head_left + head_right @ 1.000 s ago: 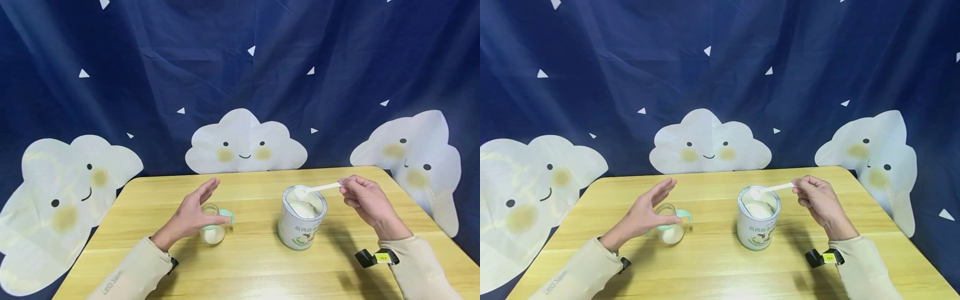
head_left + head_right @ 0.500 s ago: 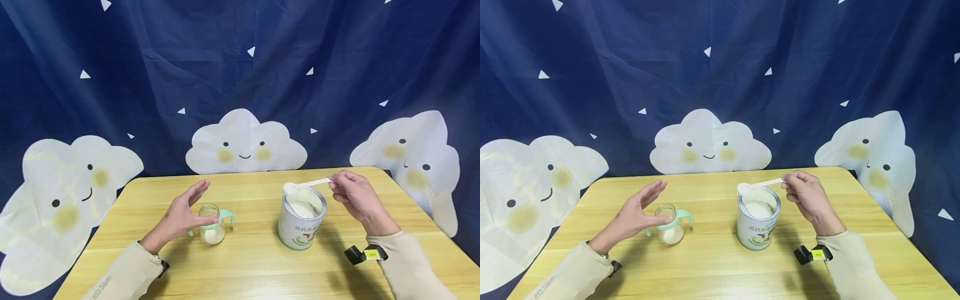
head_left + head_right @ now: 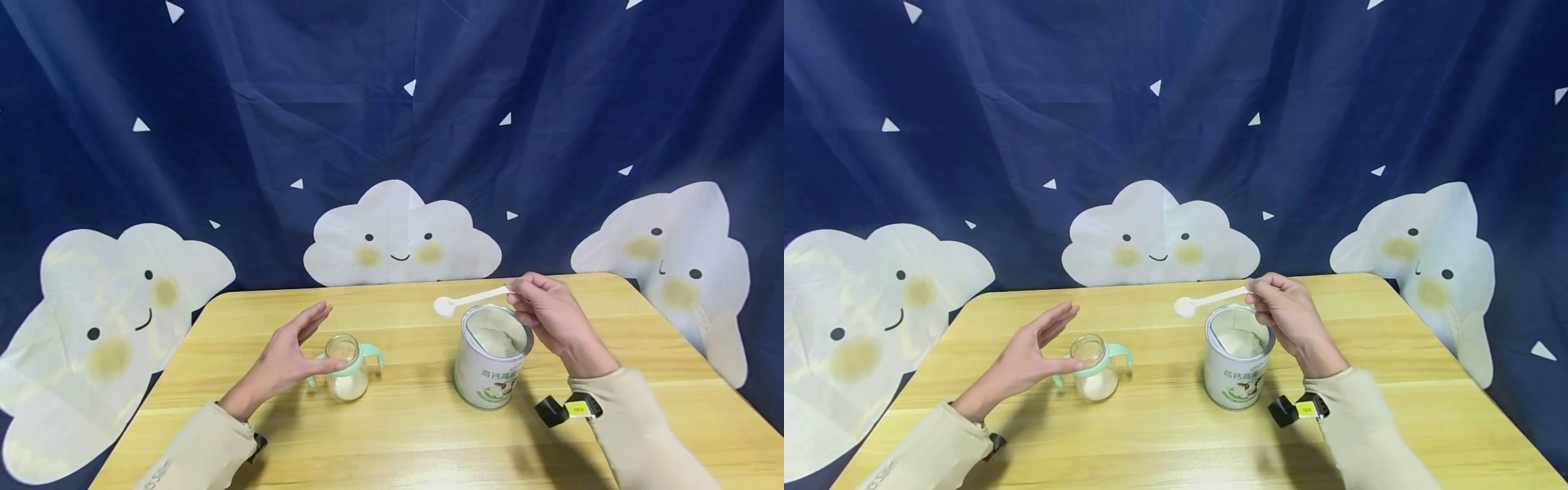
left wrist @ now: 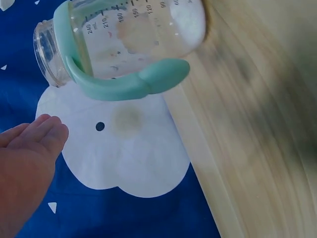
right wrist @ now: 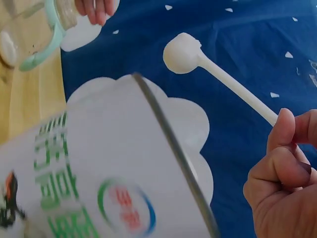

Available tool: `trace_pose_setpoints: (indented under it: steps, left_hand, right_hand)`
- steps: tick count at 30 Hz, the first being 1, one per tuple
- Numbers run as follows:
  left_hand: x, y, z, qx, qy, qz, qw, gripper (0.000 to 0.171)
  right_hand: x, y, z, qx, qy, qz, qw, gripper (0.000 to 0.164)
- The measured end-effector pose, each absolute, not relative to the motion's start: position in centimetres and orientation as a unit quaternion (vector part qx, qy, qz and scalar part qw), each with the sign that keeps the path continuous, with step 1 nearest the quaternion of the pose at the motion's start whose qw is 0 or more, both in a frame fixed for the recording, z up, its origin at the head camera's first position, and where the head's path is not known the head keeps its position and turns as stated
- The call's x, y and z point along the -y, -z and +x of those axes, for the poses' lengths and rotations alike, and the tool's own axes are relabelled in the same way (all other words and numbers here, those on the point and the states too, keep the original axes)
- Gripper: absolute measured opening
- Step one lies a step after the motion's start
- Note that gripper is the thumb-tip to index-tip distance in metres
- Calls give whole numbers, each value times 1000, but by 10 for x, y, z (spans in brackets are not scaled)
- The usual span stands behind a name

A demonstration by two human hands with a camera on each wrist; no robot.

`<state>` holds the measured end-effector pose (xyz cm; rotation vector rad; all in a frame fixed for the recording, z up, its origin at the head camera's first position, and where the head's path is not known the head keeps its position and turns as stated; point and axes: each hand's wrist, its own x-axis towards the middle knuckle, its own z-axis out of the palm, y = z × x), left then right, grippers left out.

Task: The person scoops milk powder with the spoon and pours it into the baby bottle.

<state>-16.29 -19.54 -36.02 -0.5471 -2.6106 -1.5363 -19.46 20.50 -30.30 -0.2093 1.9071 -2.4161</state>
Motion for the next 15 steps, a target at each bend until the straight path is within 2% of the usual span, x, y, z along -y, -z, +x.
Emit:
trace_pose_setpoints:
  steps: [15]
  left_hand:
    - [204,374,-160,849,500,-171,26,95]
  right_hand:
    - [-160,301,-195,-624,779,-53,43,32]
